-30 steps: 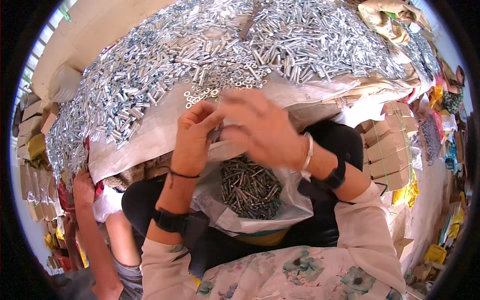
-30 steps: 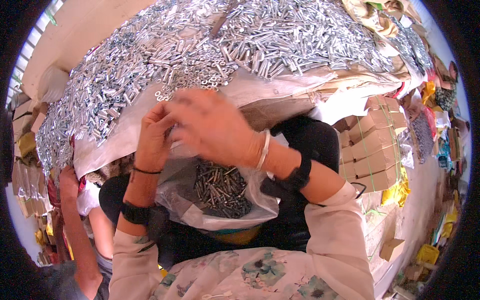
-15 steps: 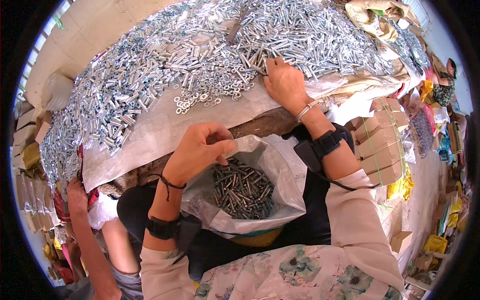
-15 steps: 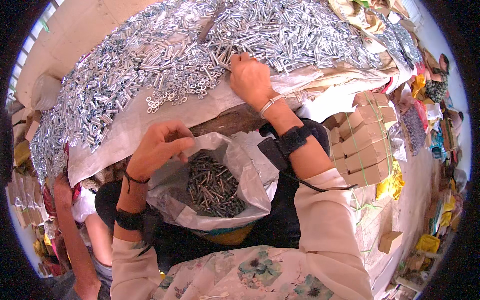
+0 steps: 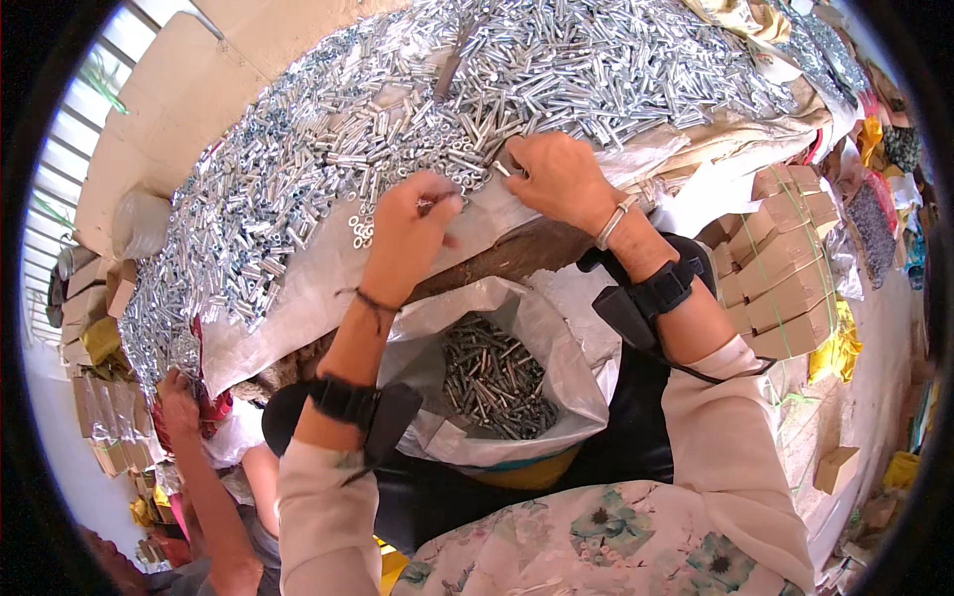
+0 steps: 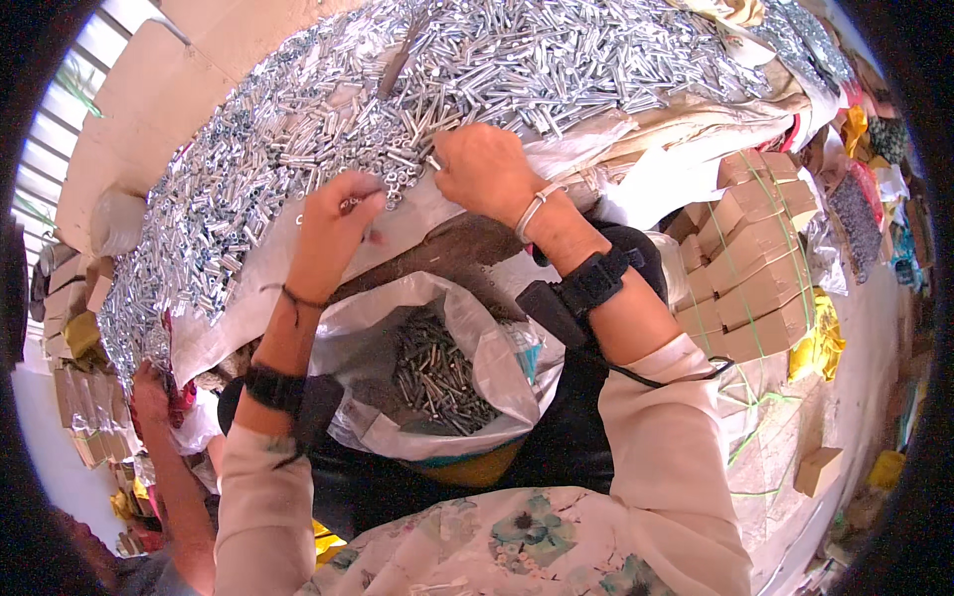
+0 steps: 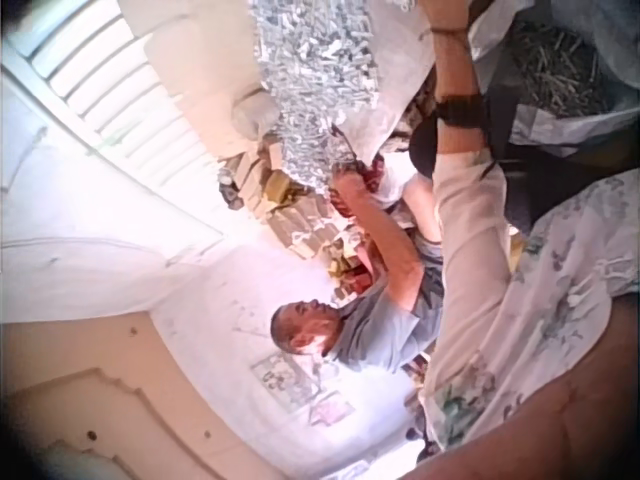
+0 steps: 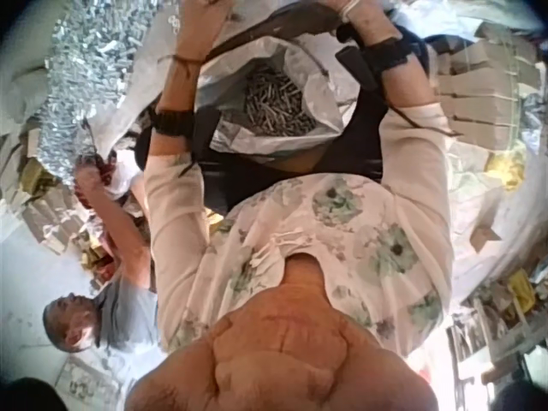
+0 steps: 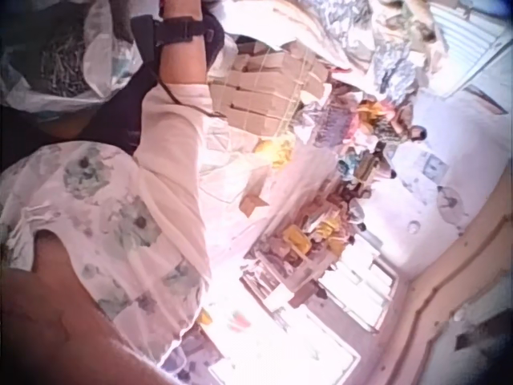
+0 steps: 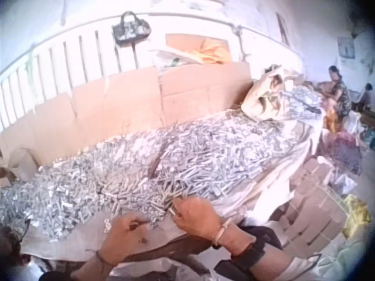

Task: Assembling washers onto metal bolts and placing the finished sets into a plastic bag.

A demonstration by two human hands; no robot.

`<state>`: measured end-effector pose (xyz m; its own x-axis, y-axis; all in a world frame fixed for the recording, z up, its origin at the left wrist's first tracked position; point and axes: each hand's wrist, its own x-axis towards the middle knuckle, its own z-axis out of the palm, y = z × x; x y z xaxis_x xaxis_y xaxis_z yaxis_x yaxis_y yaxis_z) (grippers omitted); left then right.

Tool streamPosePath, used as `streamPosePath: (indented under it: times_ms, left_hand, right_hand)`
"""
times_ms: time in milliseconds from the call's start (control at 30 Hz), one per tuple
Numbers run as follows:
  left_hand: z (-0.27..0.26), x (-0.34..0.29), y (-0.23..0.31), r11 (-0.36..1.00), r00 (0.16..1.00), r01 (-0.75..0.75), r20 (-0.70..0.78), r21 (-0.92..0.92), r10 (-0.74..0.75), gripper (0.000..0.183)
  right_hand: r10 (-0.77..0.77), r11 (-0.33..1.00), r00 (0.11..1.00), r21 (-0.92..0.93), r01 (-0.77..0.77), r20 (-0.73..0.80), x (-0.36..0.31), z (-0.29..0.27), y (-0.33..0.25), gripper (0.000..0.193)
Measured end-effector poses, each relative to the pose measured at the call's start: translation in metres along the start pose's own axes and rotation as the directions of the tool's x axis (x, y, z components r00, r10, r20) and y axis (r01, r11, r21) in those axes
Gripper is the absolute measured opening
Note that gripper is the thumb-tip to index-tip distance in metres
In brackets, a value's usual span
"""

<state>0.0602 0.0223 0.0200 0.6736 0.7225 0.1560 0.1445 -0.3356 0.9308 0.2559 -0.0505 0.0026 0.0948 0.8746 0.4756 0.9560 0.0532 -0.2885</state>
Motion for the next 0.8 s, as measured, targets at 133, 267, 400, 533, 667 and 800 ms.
streamPosePath:
  times_ms: [133, 267, 400, 533, 667, 800]
  left_hand:
    - [0.021, 0.051, -0.004, 0.961, 0.993, -0.003, -0.115, 0.276, 0.036, 0.014]
    - [0.028, 0.086, -0.032, 0.676, 0.924, -0.202, -0.091, 0.709, 0.371, 0.019]
    - [0.028, 0.091, -0.033, 0.738, 0.968, -0.080, -0.123, 0.670, 0.217, 0.017]
    - [0.016, 0.068, -0.022, 0.722, 0.941, -0.134, -0.142, 0.679, 0.308, 0.014]
    - [-0.014, 0.022, 0.002, 0.958, 0.951, 0.287, -0.118, -0.013, -0.287, 0.011]
    - [-0.034, -0.026, -0.001, 0.794, 0.931, 0.332, 0.042, -0.510, -0.362, 0.015]
  right_hand:
    - [0.011, 1.000, 0.995, -0.007, -0.010, 0.100, 0.001, 0.005, 0.006, 0.017]
    - [-0.004, 0.997, 1.000, 0.072, 0.003, 0.010, 0.002, 0.011, 0.004, 0.013]
    - [0.043, 0.994, 0.998, 0.103, -0.038, -0.046, 0.002, 0.010, 0.007, 0.011]
    - [0.043, 0.983, 0.987, 0.185, -0.014, -0.155, 0.003, 0.012, 0.011, 0.009]
    - [0.099, 0.810, 0.987, 0.586, -0.006, -0.127, 0.006, 0.006, -0.010, 0.022]
    - [0.038, 0.298, 0.987, 0.941, -0.159, 0.155, 0.004, 0.002, -0.040, 0.034]
